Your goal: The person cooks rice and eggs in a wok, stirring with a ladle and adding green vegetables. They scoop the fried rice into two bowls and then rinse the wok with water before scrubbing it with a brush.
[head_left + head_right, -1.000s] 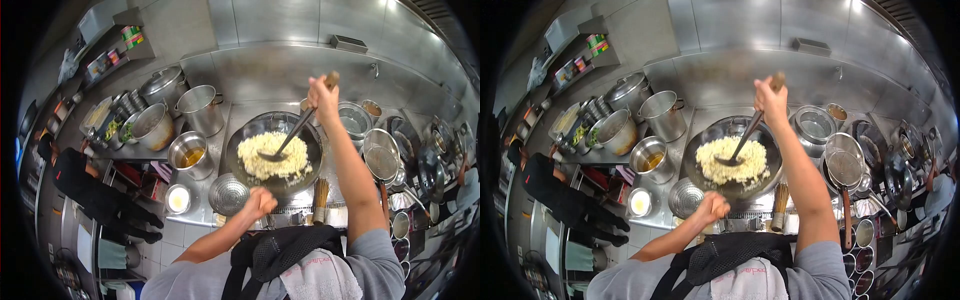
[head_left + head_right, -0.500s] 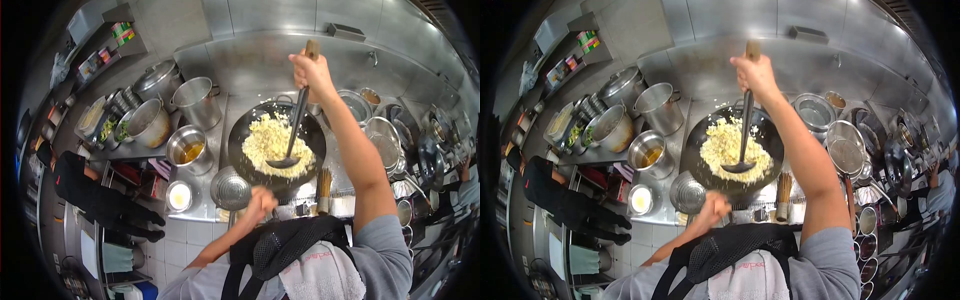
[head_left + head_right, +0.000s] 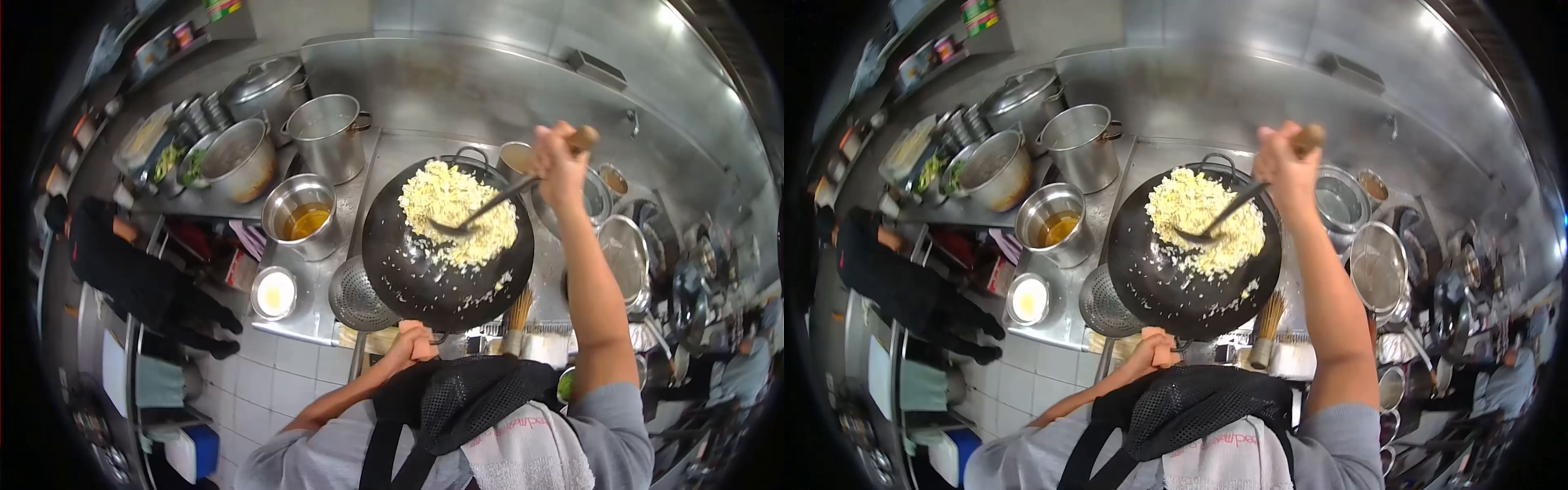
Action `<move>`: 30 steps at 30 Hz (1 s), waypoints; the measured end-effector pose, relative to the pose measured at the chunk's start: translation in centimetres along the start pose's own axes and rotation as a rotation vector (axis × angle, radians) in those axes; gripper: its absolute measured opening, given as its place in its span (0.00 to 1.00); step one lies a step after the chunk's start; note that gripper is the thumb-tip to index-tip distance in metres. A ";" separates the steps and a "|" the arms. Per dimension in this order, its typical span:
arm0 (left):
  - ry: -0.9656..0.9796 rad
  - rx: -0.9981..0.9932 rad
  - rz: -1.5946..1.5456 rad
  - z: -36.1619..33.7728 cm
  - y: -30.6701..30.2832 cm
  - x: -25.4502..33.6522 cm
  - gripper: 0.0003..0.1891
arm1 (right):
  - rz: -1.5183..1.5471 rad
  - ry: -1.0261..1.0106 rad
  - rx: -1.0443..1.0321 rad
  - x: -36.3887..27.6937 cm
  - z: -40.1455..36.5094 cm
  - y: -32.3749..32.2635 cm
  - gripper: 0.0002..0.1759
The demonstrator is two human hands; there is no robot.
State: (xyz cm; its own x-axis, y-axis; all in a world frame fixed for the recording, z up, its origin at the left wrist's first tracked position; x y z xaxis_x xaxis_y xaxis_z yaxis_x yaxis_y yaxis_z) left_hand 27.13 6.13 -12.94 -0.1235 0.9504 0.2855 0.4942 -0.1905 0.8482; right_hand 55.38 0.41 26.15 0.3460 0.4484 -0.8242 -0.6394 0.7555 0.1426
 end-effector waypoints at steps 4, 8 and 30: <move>0.047 -0.012 -0.160 2.4 3.9 1.5 0.10 | -0.078 0.083 0.006 -4.9 1.3 0.4 0.20; 0.030 0.054 -0.096 8.4 6.0 3.8 0.05 | -0.069 0.048 -0.046 -12.2 3.5 -1.0 0.13; 0.012 0.036 -0.021 10.5 5.3 3.5 0.05 | -0.217 0.101 -0.164 4.1 5.7 3.9 0.17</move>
State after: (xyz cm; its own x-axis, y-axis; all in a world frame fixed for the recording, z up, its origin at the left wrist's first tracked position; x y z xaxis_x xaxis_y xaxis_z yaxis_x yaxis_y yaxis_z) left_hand 38.36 11.09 -12.18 -0.1445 0.9511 0.2730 0.5218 -0.1611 0.8377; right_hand 58.21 7.93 26.39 0.4220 0.2290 -0.8772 -0.6636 0.7372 -0.1268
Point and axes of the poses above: each hand's wrist, its own z-axis towards the middle knuckle, its own y-axis out of the palm, x = y × z, the point moved 2 cm from there along z, towards the middle knuckle, and after that the axes turned 15 degrees about -z, right-handed, at the moved point
